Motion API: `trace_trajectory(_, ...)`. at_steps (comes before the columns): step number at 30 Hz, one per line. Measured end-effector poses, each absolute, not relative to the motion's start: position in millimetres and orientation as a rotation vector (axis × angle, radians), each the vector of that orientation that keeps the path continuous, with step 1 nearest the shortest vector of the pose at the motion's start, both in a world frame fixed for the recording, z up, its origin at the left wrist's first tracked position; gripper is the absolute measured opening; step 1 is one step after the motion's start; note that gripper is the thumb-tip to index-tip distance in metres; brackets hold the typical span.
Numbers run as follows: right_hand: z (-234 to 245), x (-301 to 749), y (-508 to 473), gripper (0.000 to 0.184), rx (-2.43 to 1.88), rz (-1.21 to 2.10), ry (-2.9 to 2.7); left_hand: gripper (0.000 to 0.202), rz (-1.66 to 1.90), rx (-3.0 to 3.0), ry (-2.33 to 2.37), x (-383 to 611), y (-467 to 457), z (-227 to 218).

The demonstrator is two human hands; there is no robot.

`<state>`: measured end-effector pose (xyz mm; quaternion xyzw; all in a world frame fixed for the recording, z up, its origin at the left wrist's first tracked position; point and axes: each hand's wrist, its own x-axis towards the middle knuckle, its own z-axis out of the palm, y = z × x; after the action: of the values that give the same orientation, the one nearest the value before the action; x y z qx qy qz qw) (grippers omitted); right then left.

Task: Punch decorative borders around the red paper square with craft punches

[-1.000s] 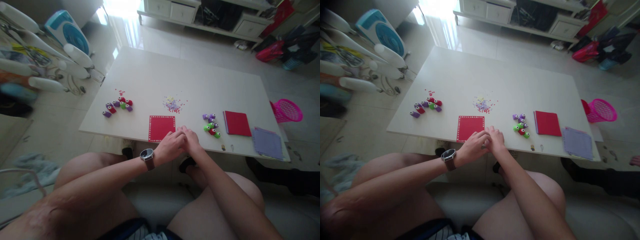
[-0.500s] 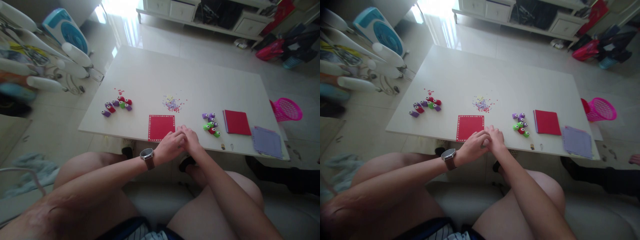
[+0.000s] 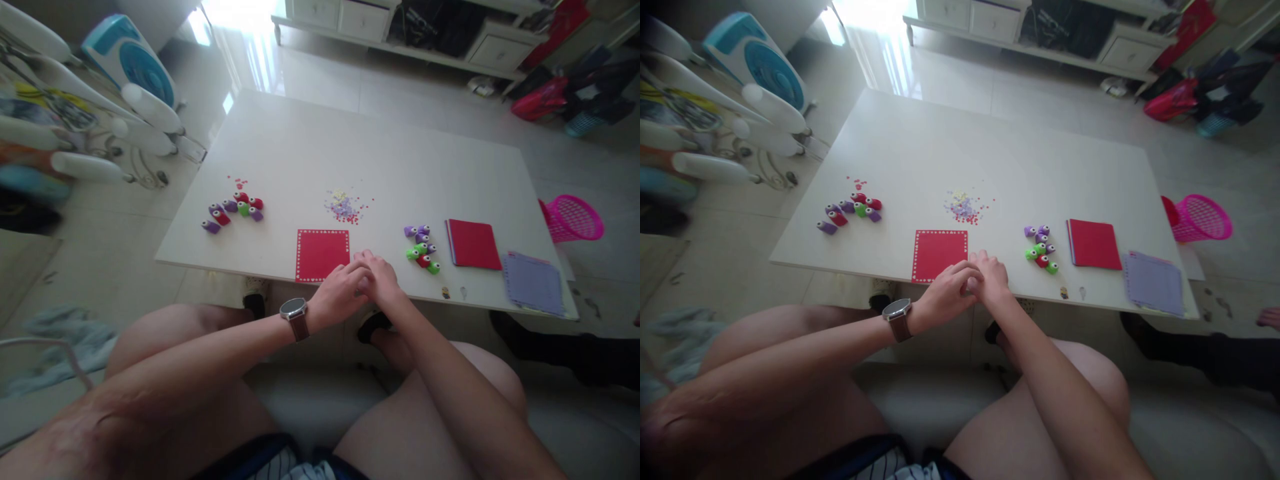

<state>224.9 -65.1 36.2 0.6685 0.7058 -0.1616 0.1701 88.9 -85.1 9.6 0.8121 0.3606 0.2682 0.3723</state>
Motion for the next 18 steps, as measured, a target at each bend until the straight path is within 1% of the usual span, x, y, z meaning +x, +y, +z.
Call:
trace_trajectory(3, 35.7, 225.9, -63.8, 0.027, 1.865, -0.443, 1.997, 0.013, 0.683, 2.082, 0.886, 89.5, -84.8, 9.1)
trace_trajectory(6, 37.5, 226.3, -62.9, 0.028, 1.872, -0.48, 2.006, 0.013, 0.675, 2.056, 0.913, 88.5, -83.9, 11.8)
trace_trajectory(7, 38.2, 226.1, -62.8, 0.028, 1.892, -0.499, 2.008, 0.018, 0.682, 2.034, 0.945, 88.1, -83.8, 12.9)
trace_trajectory(10, 39.7, 225.2, -63.6, 0.027, 1.952, -0.54, 1.985, 0.045, 0.702, 1.991, 0.985, 86.9, -84.5, 14.8)
trace_trajectory(11, 40.1, 224.9, -64.0, 0.027, 1.961, -0.545, 1.98, 0.048, 0.7, 1.993, 0.978, 86.9, -85.1, 14.8)
trace_trajectory(13, 40.9, 224.4, -64.9, 0.027, 1.955, -0.544, 1.986, 0.044, 0.687, 2.005, 0.962, 87.4, -86.6, 14.1)
trace_trajectory(18, 43.1, 224.5, -64.7, 0.029, 1.882, -0.506, 1.986, 0.018, 0.671, 2.013, 0.93, 89.1, -89.4, 12.0)
